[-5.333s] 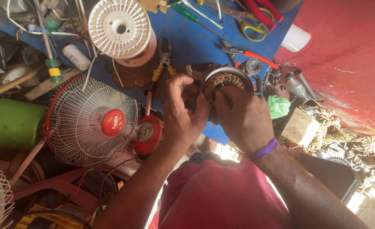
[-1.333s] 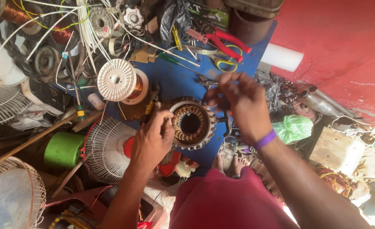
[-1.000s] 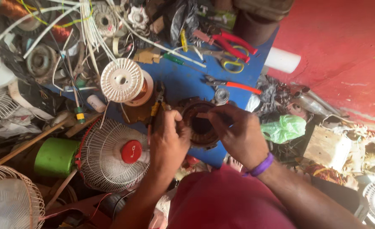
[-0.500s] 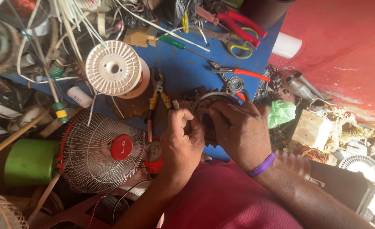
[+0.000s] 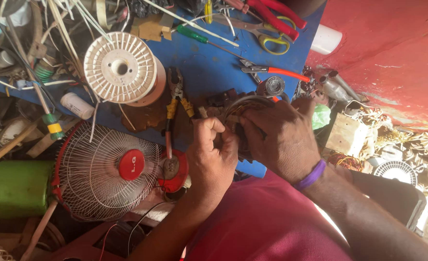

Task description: The person uses pliers to pull and adjust copper windings inside a circular motor stator. They rotate the stator to access different sections and continue manipulating the wires with the pliers and fingers.

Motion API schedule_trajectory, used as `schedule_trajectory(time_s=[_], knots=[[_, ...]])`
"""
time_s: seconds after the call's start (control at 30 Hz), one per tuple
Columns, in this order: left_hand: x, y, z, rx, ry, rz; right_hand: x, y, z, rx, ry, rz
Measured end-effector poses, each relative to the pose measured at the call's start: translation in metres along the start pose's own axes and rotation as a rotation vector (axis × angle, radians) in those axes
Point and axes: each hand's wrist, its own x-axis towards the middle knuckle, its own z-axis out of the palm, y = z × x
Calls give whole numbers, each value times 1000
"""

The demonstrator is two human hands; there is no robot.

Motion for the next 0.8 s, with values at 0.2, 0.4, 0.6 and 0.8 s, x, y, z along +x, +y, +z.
schedule_trajectory(time_s=[0.2, 0.4, 0.6, 0.8], knots=[[-1, -1, 0, -53, -25, -43, -9, -12, 0, 69, 52, 63], [0, -1, 0, -22, -15, -19, -10, -17, 9, 23, 50, 83], [-2, -3, 0, 5, 13, 31, -12, -24, 10, 123, 20, 163], [-1, -6, -1, -59, -36, -28, -10, -25, 11, 86, 23, 164]])
